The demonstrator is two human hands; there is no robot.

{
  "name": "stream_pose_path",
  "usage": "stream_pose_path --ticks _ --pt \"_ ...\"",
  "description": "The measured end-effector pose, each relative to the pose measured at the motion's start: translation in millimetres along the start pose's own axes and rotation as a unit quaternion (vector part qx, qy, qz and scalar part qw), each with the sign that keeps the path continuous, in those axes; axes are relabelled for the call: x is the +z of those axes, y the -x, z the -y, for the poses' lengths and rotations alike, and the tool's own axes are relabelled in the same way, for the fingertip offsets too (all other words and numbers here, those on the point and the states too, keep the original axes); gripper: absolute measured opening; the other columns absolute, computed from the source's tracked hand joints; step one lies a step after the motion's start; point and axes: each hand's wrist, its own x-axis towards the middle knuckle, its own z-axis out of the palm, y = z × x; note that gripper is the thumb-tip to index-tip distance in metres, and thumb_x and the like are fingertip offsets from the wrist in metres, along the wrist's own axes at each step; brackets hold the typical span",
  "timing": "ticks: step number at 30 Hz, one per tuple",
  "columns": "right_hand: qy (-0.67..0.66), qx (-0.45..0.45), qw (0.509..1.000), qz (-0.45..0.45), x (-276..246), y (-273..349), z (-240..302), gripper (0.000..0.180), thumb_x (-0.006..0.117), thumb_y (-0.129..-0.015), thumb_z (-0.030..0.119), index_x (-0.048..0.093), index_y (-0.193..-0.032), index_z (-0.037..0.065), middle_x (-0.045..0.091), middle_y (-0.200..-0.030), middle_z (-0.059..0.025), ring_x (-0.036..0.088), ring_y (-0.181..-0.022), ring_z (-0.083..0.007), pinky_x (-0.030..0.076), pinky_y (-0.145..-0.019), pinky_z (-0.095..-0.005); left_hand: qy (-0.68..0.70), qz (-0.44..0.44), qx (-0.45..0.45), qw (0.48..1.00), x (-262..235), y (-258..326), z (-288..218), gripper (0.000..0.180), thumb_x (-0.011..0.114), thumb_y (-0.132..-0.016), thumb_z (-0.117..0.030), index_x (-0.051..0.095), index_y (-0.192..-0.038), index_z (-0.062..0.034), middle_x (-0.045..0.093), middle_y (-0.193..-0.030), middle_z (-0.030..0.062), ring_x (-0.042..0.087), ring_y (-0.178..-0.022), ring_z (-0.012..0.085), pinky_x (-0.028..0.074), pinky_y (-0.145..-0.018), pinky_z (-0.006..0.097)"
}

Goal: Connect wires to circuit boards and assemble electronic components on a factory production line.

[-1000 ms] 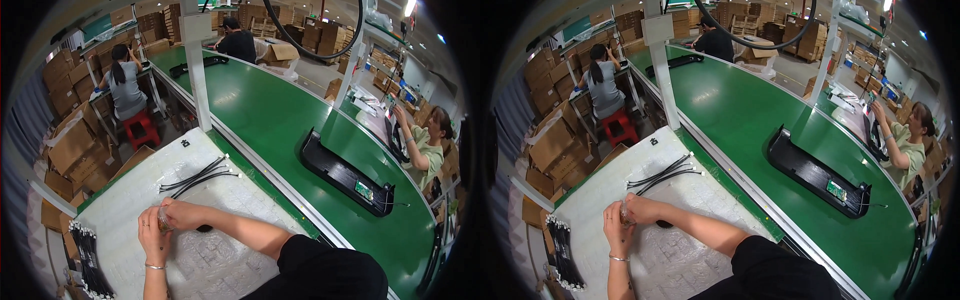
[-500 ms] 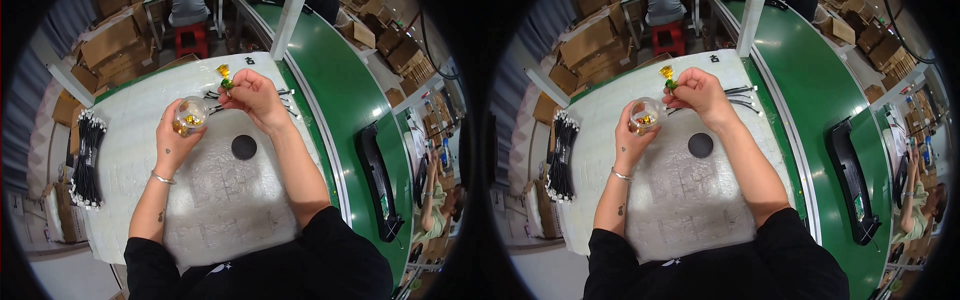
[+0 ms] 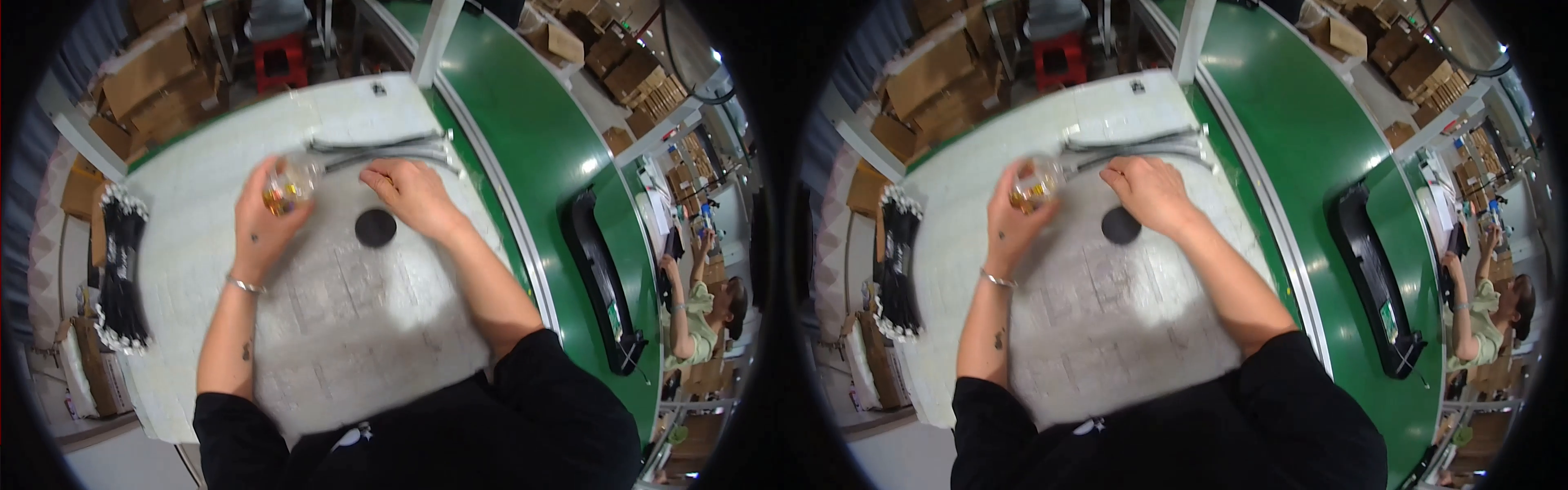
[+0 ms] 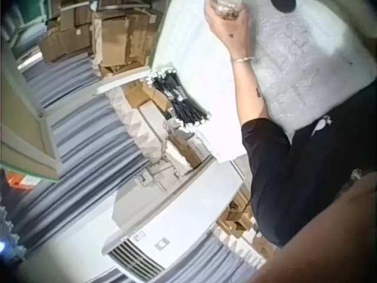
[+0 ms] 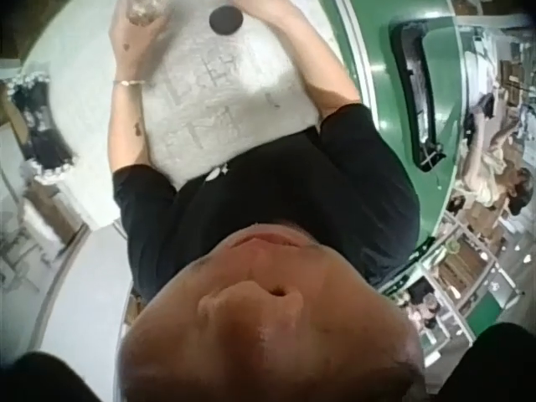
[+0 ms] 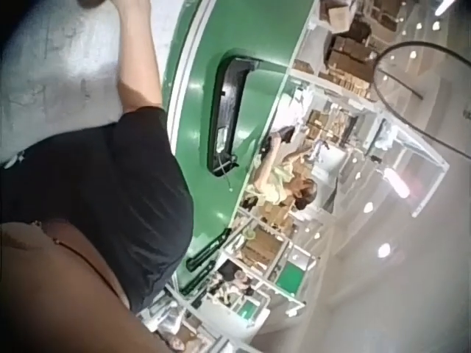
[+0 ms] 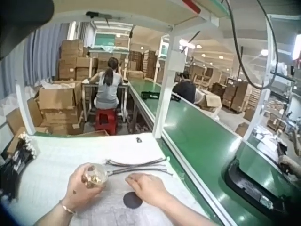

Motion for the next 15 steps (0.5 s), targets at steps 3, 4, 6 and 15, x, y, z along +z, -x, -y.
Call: stream_pose_path --ticks 3,4,6,15 --pt "0.074 -0.025 0.994 0.077 -1 26 -10 0.061 0.075 -0.072 0.043 0.059 -0.118 0.006 0.058 -0.106 -0.0147 0.060 -0.094 -0.0317 0.047 -0.080 -0.0393 0.039 0.008 -0.007 0.999 -4 -9 -14 0.067 0.080 -0.065 -0.010 0.050 -0.125 -0.0025 0.061 -0.114 0.0134 0.060 -0.105 0.0253 0.048 -0.090 0.032" --pt "0.087 -0.037 0.993 0.070 3 33 -14 0.071 0.080 -0.065 0.043 0.058 -0.119 0.003 0.055 -0.109 -0.0160 0.059 -0.096 -0.0319 0.047 -0.084 -0.0372 0.026 0.021 -0.004 0.999 3 -11 -19 0.067 0.080 -0.065 -0.010 0.050 -0.125 -0.0027 0.061 -0.113 0.0129 0.060 -0.105 0.0251 0.049 -0.089 0.032" --pt "0.102 -0.038 0.989 0.098 -1 31 -19 0.069 0.080 -0.065 0.039 0.058 -0.119 0.003 0.056 -0.108 -0.0157 0.059 -0.095 -0.0311 0.047 -0.084 -0.0363 0.011 0.037 -0.002 0.999 13 -8 -21 0.066 0.080 -0.066 -0.011 0.050 -0.124 -0.0029 0.062 -0.113 0.0125 0.061 -0.104 0.0250 0.049 -0.088 0.031" --pt "-0.158 -0.176 0.972 0.009 -28 18 16 0.066 0.084 -0.064 0.018 0.057 -0.123 0.007 0.056 -0.105 -0.0055 0.049 -0.071 -0.0105 0.041 -0.059 -0.0228 0.141 0.172 -0.030 0.974 13 4 -34 0.063 0.072 -0.064 -0.012 0.050 -0.122 -0.0016 0.062 -0.103 0.0108 0.060 -0.089 0.0153 0.050 -0.078 0.028"
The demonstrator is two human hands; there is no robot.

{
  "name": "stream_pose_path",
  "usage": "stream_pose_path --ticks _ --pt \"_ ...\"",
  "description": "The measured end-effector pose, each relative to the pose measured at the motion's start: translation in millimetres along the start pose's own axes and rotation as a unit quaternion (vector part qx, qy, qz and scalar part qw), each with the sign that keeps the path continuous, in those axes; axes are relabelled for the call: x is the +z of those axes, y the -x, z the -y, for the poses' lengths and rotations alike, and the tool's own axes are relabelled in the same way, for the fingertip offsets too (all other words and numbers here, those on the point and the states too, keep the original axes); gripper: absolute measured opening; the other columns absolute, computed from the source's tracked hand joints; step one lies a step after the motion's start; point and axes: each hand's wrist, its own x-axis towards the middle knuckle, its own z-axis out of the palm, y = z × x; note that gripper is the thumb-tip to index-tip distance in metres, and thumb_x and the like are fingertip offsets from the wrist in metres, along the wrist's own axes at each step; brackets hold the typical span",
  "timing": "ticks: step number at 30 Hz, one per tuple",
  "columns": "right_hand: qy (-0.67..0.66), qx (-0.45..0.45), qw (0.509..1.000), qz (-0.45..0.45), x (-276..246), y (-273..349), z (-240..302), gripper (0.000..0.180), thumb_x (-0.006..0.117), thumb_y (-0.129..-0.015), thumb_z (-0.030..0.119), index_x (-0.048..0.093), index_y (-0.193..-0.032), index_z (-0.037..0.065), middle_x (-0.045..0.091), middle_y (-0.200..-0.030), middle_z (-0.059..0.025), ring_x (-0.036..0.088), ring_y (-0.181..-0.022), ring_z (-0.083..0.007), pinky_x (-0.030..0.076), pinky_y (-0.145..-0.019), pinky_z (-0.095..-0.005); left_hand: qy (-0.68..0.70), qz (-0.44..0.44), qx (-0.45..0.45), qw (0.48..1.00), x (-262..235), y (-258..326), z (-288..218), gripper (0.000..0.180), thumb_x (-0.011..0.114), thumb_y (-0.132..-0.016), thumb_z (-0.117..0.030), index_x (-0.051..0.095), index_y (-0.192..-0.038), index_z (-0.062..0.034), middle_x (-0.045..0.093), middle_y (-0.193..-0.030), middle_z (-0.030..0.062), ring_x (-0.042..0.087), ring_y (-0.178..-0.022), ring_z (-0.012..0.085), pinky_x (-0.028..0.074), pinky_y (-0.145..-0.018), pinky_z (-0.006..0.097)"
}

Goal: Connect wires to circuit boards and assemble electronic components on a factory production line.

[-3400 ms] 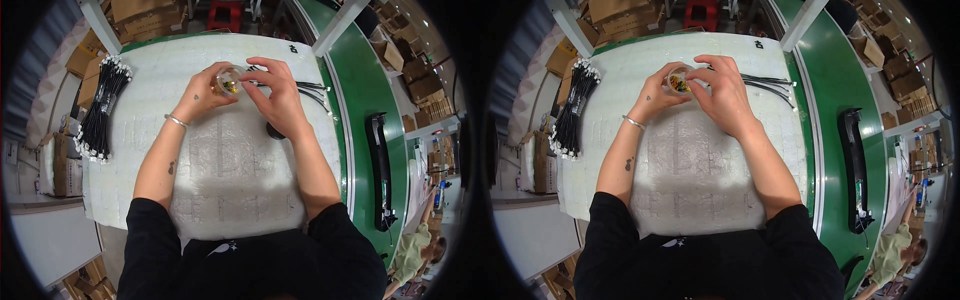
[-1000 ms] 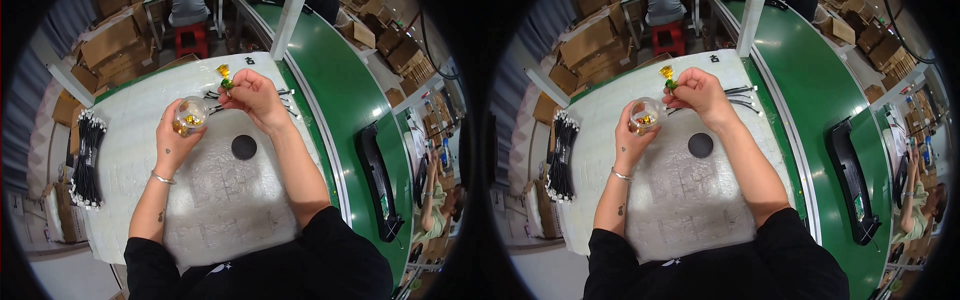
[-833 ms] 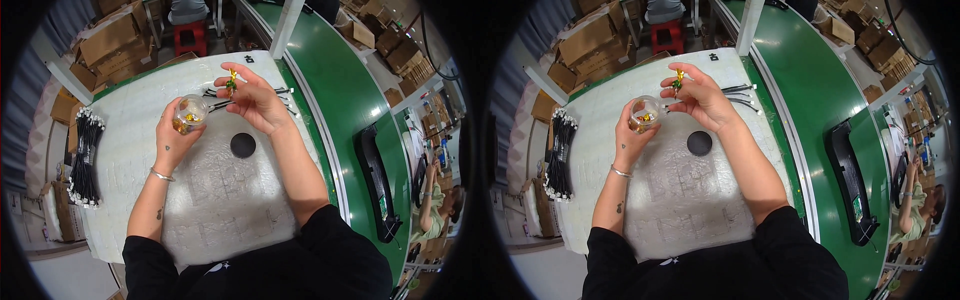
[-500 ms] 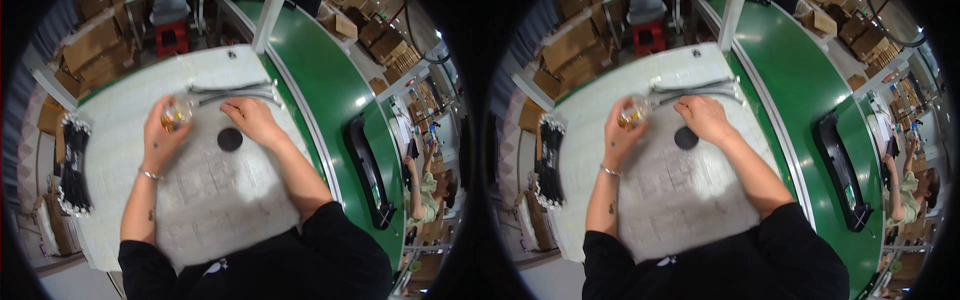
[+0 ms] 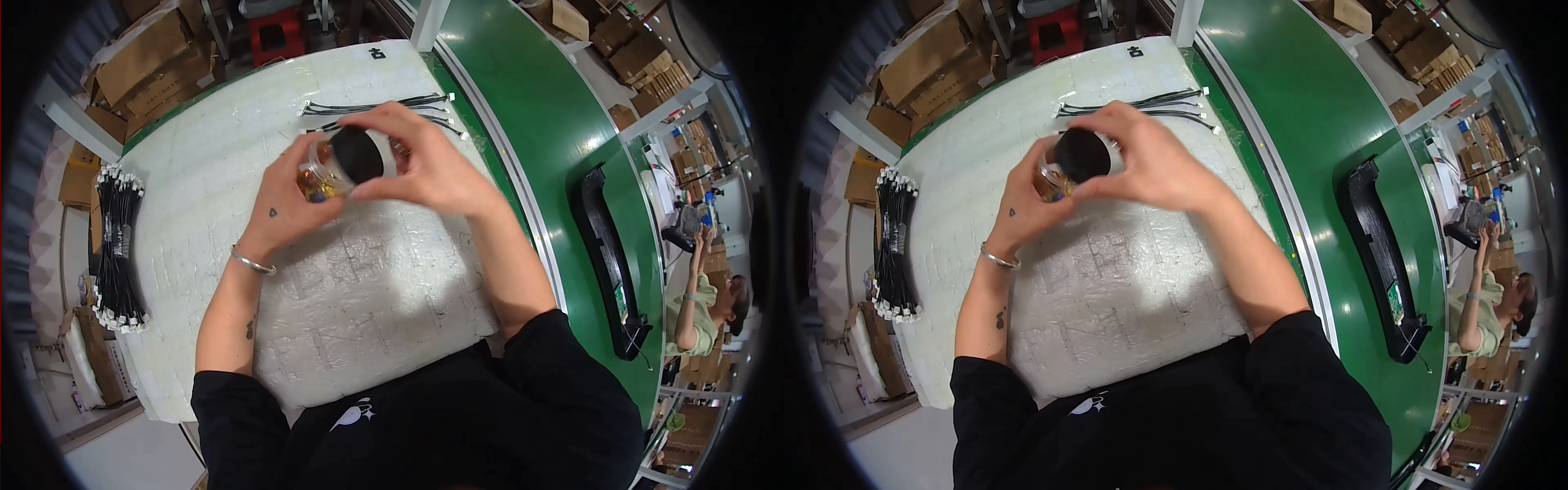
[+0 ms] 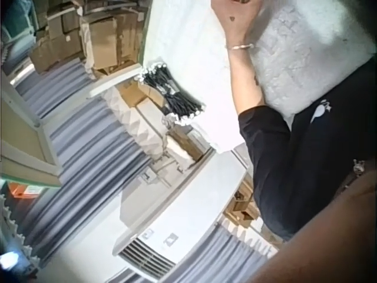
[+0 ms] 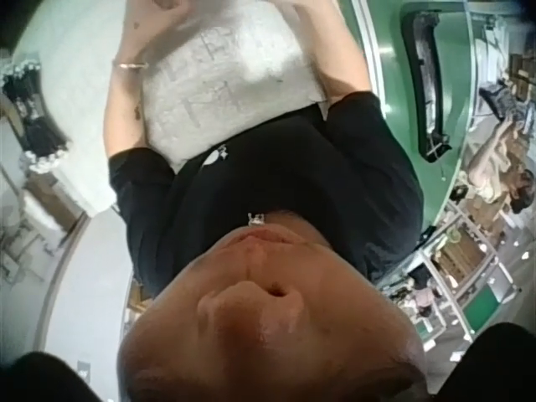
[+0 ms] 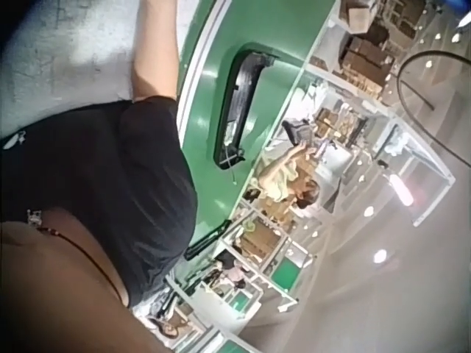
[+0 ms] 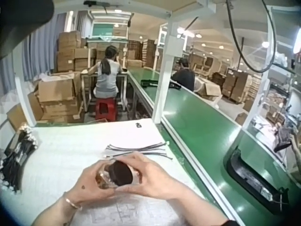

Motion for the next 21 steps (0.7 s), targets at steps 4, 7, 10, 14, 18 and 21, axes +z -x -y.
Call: stream_pose_path --ticks 4,7,10,14,18,21 --pt "0.031 -0.080 0.996 0.025 -3 2 7 0.064 0.082 -0.061 0.008 0.059 -0.121 0.007 0.058 -0.108 -0.0076 0.058 -0.084 -0.0192 0.047 -0.064 -0.0276 -0.005 0.080 -0.052 0.995 -3 -1 -24 0.062 0.070 -0.061 -0.013 0.052 -0.119 -0.0021 0.061 -0.091 0.0049 0.056 -0.079 0.0094 0.046 -0.069 0.022" --pt "0.016 -0.104 0.991 0.085 -15 8 15 0.062 0.076 -0.058 0.002 0.060 -0.118 0.009 0.059 -0.114 -0.0092 0.061 -0.095 -0.0297 0.052 -0.074 -0.0354 0.102 0.177 -0.086 0.975 -6 -4 -37 0.067 0.068 -0.057 -0.014 0.054 -0.121 -0.0025 0.059 -0.103 0.0025 0.054 -0.092 0.0100 0.045 -0.074 0.021" --pt "-0.011 -0.170 0.980 0.106 -4 5 23 0.055 0.068 -0.060 0.001 0.064 -0.113 0.015 0.061 -0.109 -0.0043 0.061 -0.096 -0.0278 0.050 -0.079 -0.0352 0.214 0.224 -0.059 0.949 -33 21 15 0.063 0.067 -0.072 -0.007 0.045 -0.131 -0.0035 0.055 -0.117 0.0059 0.053 -0.111 0.0176 0.043 -0.093 0.031" --pt "-0.005 -0.283 0.955 0.084 6 25 25 0.042 0.079 -0.059 0.030 0.069 -0.098 0.017 0.063 -0.101 -0.0025 0.062 -0.090 -0.0249 0.049 -0.069 -0.0369 0.141 0.293 -0.072 0.943 -11 15 9 0.065 0.068 -0.068 -0.007 0.047 -0.129 -0.0033 0.057 -0.114 0.0054 0.055 -0.106 0.0168 0.045 -0.087 0.029" --pt "0.141 0.023 0.989 0.044 -5 32 46 0.058 0.070 -0.058 0.055 0.065 -0.080 0.001 0.064 -0.068 -0.0133 0.064 -0.064 -0.0314 0.049 -0.057 -0.0402 -0.040 0.208 -0.101 0.972 6 3 -24 0.068 0.069 -0.062 -0.006 0.049 -0.127 -0.0031 0.058 -0.109 0.0048 0.057 -0.099 0.0156 0.047 -0.079 0.027" --pt "0.151 0.074 0.985 -0.026 6 9 30 0.061 0.068 -0.062 0.055 0.063 -0.082 -0.002 0.061 -0.062 -0.0155 0.063 -0.062 -0.0338 0.050 -0.059 -0.0408 -0.191 0.076 -0.127 0.970 -11 -2 -37 0.070 0.070 -0.058 -0.006 0.051 -0.125 -0.0030 0.060 -0.106 0.0044 0.059 -0.094 0.0148 0.049 -0.073 0.025"
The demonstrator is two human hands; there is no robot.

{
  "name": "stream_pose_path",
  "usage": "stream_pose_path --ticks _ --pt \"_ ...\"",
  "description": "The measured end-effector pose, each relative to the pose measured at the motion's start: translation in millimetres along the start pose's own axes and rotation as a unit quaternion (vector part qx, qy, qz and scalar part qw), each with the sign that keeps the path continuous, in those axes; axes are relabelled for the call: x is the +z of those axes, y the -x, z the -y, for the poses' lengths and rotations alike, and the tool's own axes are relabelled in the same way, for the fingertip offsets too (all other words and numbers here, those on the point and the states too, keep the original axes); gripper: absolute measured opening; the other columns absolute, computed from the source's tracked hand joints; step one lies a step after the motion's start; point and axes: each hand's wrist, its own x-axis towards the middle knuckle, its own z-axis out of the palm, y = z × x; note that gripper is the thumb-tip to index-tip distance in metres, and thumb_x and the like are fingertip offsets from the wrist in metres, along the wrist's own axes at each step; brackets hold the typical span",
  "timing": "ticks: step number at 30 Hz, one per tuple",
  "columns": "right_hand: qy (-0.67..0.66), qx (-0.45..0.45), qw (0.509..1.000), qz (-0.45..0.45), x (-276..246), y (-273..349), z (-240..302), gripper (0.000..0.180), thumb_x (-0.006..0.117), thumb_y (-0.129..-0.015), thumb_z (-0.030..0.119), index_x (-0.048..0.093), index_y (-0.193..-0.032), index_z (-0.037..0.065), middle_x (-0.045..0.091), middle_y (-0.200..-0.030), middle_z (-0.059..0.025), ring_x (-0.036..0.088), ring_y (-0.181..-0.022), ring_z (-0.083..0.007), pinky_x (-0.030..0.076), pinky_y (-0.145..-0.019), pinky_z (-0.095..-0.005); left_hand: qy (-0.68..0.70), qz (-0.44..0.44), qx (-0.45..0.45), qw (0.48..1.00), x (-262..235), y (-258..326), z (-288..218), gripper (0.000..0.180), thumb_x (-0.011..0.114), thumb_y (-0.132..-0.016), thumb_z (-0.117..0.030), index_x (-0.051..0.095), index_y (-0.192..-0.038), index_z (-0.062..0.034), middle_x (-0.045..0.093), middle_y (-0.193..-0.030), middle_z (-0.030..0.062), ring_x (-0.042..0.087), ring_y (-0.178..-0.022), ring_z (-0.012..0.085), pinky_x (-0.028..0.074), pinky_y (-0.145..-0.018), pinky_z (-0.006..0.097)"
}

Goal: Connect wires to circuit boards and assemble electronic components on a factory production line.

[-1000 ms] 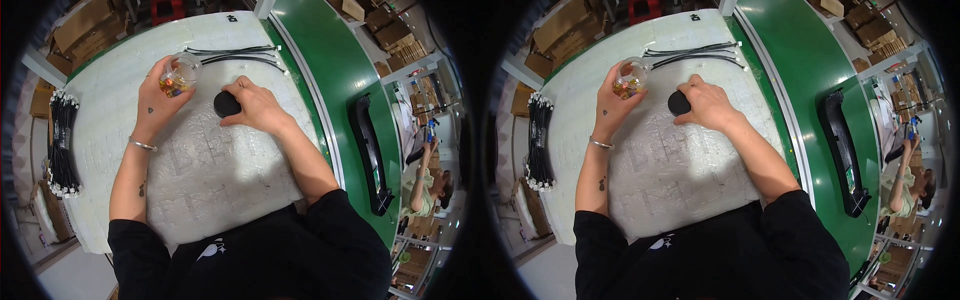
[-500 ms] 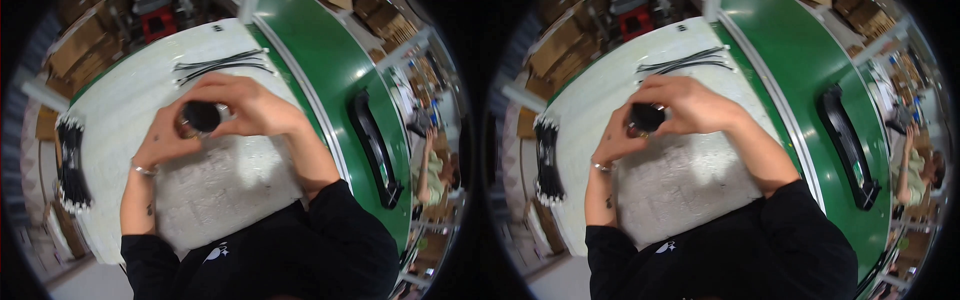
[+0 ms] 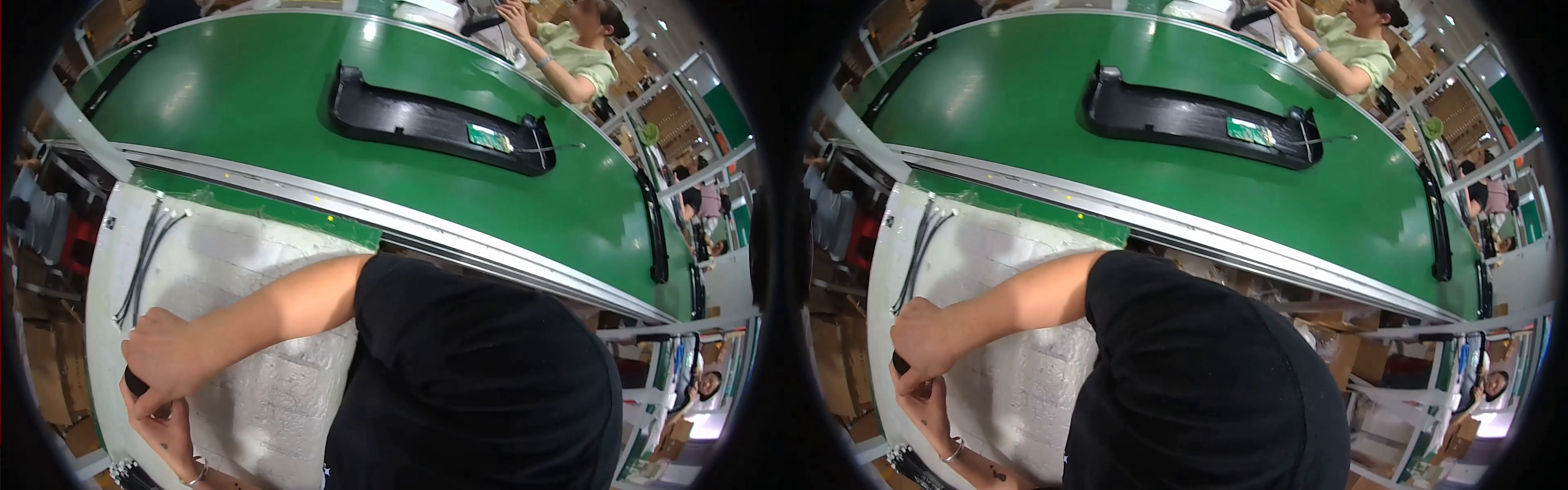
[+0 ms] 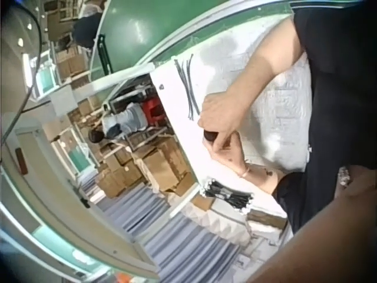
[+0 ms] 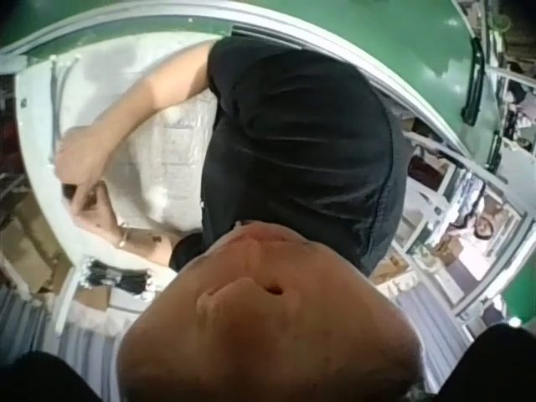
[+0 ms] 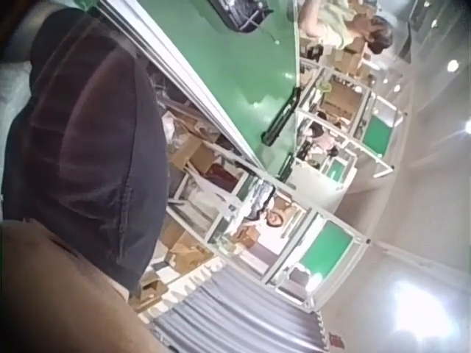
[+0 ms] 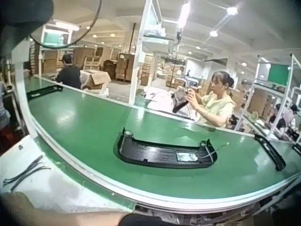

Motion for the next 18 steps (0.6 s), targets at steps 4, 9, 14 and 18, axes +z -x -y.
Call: stream_pose_path --ticks 4,9,14,18 --pt "-0.076 -0.194 0.977 -0.038 11 -17 10 0.060 0.072 -0.071 0.049 0.057 -0.105 0.002 0.061 -0.091 -0.0168 0.064 -0.080 -0.0323 0.050 -0.067 -0.0409 0.021 -0.108 0.061 0.992 -25 19 9 0.059 0.072 -0.060 -0.001 0.052 -0.116 -0.0015 0.060 -0.088 0.0062 0.060 -0.071 0.0156 0.051 -0.064 0.026" --pt "0.082 0.059 0.991 0.087 -23 15 31 0.065 0.062 -0.079 0.060 0.057 -0.110 0.002 0.068 -0.078 -0.0132 0.066 -0.071 -0.0343 0.052 -0.065 -0.0425 -0.081 -0.066 0.137 0.985 -6 41 -41 0.060 0.076 -0.057 -0.021 0.053 -0.112 -0.0076 0.062 -0.094 0.0146 0.063 -0.085 0.0323 0.052 -0.073 0.039" --pt "-0.037 -0.178 0.983 0.000 -12 16 35 0.073 0.066 -0.077 0.058 0.053 -0.123 0.004 0.067 -0.098 -0.0164 0.064 -0.093 -0.0328 0.050 -0.078 -0.0382 -0.061 -0.010 0.070 0.996 -34 68 -47 0.065 0.073 -0.061 -0.031 0.051 -0.116 -0.0050 0.063 -0.094 0.0143 0.063 -0.085 0.0322 0.050 -0.073 0.038" --pt "-0.002 0.027 0.994 0.102 -23 18 52 0.069 0.068 -0.078 0.051 0.050 -0.127 0.006 0.063 -0.109 -0.0167 0.062 -0.099 -0.0333 0.049 -0.082 -0.0383 -0.128 -0.103 0.077 0.983 -31 71 -62 0.061 0.069 -0.064 -0.035 0.051 -0.114 -0.0059 0.063 -0.091 0.0138 0.062 -0.083 0.0320 0.050 -0.072 0.038"
